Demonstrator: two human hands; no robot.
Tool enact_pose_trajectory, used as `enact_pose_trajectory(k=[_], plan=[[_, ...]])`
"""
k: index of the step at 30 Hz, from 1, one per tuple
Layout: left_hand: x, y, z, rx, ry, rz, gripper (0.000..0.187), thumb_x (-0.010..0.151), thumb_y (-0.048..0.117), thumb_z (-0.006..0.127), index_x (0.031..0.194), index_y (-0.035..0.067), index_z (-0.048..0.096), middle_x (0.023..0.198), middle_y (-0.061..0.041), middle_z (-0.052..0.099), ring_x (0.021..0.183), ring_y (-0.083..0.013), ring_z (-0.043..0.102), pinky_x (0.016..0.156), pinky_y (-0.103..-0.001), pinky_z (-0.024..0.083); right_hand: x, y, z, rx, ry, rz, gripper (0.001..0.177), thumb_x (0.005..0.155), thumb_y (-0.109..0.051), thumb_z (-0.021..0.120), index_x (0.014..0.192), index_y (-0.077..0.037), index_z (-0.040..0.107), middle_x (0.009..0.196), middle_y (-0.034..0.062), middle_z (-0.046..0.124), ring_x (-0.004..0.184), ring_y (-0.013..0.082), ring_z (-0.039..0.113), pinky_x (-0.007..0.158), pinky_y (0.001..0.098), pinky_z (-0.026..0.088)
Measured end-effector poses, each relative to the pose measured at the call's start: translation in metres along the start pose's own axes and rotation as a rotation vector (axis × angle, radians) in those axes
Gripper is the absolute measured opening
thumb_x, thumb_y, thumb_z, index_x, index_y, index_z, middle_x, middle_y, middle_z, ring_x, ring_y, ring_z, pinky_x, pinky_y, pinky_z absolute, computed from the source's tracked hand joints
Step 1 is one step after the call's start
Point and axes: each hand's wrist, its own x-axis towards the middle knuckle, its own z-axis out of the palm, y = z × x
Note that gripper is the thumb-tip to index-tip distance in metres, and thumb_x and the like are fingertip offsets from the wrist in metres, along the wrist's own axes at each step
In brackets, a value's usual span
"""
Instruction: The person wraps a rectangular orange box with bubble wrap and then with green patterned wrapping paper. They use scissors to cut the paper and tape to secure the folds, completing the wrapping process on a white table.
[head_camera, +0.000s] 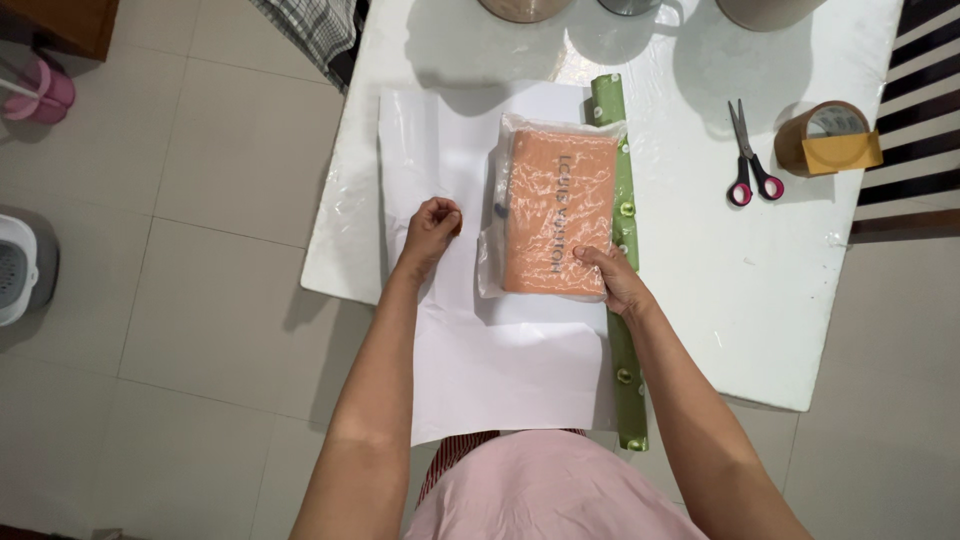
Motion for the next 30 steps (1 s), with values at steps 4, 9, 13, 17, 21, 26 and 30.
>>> enact_pose_trajectory(k=[4,9,13,17,21,26,30], plan=[[-0.003,0.003,-0.002,-0.132,0.036,-0.101,0.008,0.097,0.006,0.067,0.103,0.012,0.064,0.092,0.003,0.064,0.085,-0.0069,0.06,0.081,-0.023,0.052,-0.001,-0.002,0.003,0.012,-0.002,0.0,0.061,0.083,-0.027,0.075,0.135,-0.003,0.055,0.12,0.0148,0.072,0.108,0.0216,0.073,0.094,0.0378,0.061],[-0.005,0.008,-0.012,-0.146,0.025,-0.177,0.007,0.097,0.01,0.065,0.102,0.015,0.063,0.103,0.003,0.066,0.093,-0.0055,0.061,0.087,-0.025,0.054,-0.001,-0.004,0.004,-0.01,0.006,-0.005,0.06,0.083,-0.028,0.075,0.136,-0.006,0.055,0.12,0.0118,0.072,0.109,0.0205,0.071,0.095,0.0371,0.06],[-0.009,0.008,-0.021,-0.249,-0.016,-0.096,0.008,0.1,0.009,0.064,0.105,0.015,0.063,0.114,-0.001,0.068,0.094,-0.009,0.057,0.093,-0.027,0.051,-0.002,-0.004,0.006,-0.037,0.042,-0.005,0.058,0.084,-0.028,0.074,0.135,-0.007,0.056,0.119,0.0094,0.071,0.11,0.0185,0.07,0.093,0.037,0.061],[-0.013,0.017,-0.021,-0.429,0.066,-0.012,0.011,0.1,0.007,0.064,0.106,0.016,0.062,0.118,-0.003,0.065,0.11,-0.0168,0.061,0.097,-0.031,0.05,-0.003,-0.005,0.008,-0.017,0.027,-0.007,0.056,0.084,-0.027,0.075,0.134,-0.007,0.057,0.119,0.0104,0.071,0.11,0.0193,0.07,0.094,0.0373,0.061],[-0.024,0.054,-0.036,-0.467,0.142,-0.05,0.008,0.099,0.015,0.062,0.105,0.019,0.058,0.121,-0.001,0.063,0.12,-0.0186,0.06,0.093,-0.035,0.051,-0.005,-0.007,0.007,-0.034,0.043,-0.015,0.057,0.083,-0.026,0.075,0.134,-0.009,0.056,0.119,0.0108,0.071,0.11,0.0197,0.071,0.094,0.0368,0.06],[-0.035,0.076,-0.032,-0.53,0.022,-0.044,0.007,0.099,0.015,0.052,0.102,0.015,0.058,0.117,-0.006,0.066,0.119,-0.0245,0.063,0.096,-0.042,0.052,-0.003,-0.004,0.006,-0.006,0.018,-0.005,0.056,0.085,-0.025,0.074,0.134,-0.006,0.056,0.119,0.0114,0.071,0.108,0.0209,0.071,0.094,0.0375,0.06],[-0.053,0.058,-0.01,-0.586,-0.194,-0.03,0.021,0.107,0.022,0.043,0.098,0.011,0.057,0.097,-0.011,0.063,0.108,-0.0315,0.066,0.101,-0.054,0.056,0.0,0.001,0.003,0.043,-0.001,-0.013,0.055,0.085,-0.023,0.074,0.134,-0.006,0.055,0.118,0.0114,0.071,0.106,0.02,0.071,0.093,0.0368,0.06]])
